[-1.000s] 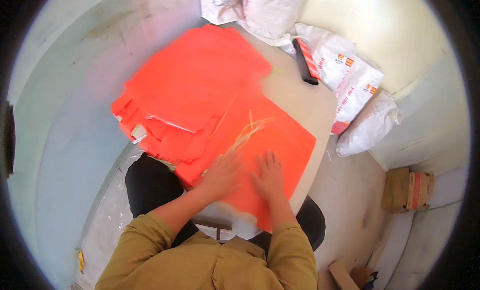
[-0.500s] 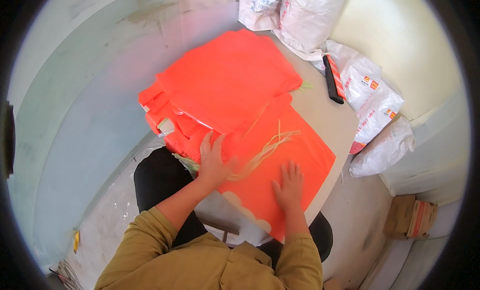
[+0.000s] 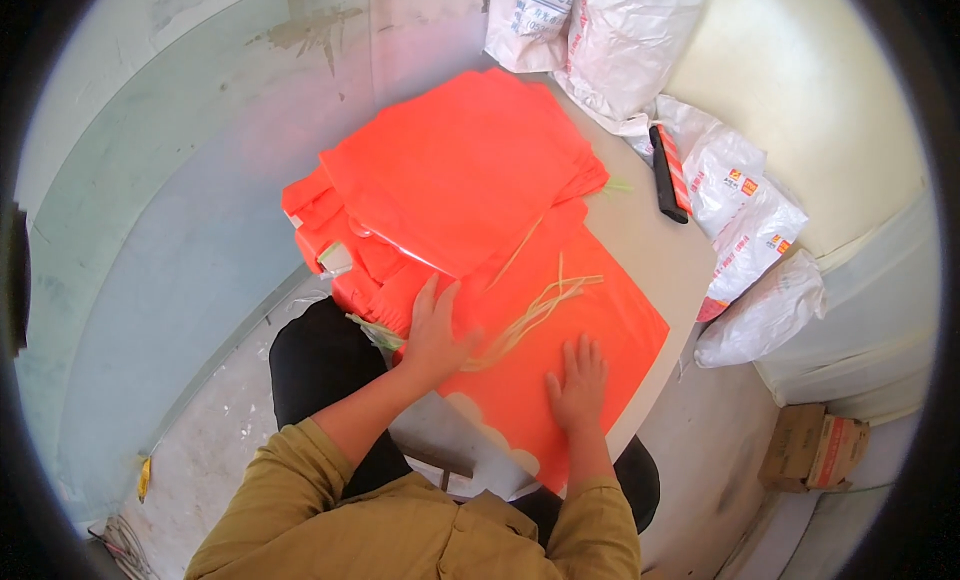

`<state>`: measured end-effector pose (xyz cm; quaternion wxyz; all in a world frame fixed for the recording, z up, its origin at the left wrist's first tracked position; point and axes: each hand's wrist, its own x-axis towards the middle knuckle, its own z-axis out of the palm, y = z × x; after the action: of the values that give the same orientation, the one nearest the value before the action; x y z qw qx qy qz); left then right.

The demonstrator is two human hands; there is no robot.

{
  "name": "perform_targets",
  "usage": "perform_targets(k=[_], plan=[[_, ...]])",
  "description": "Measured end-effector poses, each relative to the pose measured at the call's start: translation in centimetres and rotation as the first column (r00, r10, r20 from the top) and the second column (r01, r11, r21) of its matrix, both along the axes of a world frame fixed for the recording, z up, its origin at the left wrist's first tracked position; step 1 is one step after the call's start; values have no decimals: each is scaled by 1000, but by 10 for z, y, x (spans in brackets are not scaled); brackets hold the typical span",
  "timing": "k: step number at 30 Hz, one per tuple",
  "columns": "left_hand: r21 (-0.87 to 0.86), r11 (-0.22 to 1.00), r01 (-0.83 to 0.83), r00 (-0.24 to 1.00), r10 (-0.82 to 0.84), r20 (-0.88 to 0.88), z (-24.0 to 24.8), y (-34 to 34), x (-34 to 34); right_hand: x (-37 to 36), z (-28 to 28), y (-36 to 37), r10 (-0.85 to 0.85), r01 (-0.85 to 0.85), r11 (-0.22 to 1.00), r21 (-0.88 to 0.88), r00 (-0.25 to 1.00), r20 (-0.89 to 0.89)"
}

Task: The person folds red plastic bags on a table by hand, ties them with strings, and places them into a sack.

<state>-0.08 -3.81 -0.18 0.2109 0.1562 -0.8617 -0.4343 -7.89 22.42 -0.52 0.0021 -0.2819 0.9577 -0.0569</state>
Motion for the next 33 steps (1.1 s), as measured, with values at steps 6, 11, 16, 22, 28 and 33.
perform_targets(k=[6, 11, 16, 22, 28, 33], plan=[[9, 1000, 23, 998, -23, 62, -2, 4, 3, -2, -2, 0, 3, -3, 999, 54, 1000, 6], [4, 999, 51, 998, -51, 47, 0, 4, 4, -2, 9, -30, 8, -8, 1000, 21, 1000, 26], [12, 999, 41, 999, -41, 24, 3, -2, 8, -18, 26, -110, 246, -228, 954, -193, 967, 74], [62, 997, 55, 997, -59, 56, 5, -14, 14, -57, 30, -173, 419, -390, 860, -330, 908, 18], [119, 987, 103, 993, -110, 48, 3, -20, 17, -100, 14, -194, 421, -399, 898, -185, 902, 93], [99, 987, 128, 991, -131, 22, 6, -21, 19, -112, 20, -208, 188, -197, 928, -318, 980, -58]])
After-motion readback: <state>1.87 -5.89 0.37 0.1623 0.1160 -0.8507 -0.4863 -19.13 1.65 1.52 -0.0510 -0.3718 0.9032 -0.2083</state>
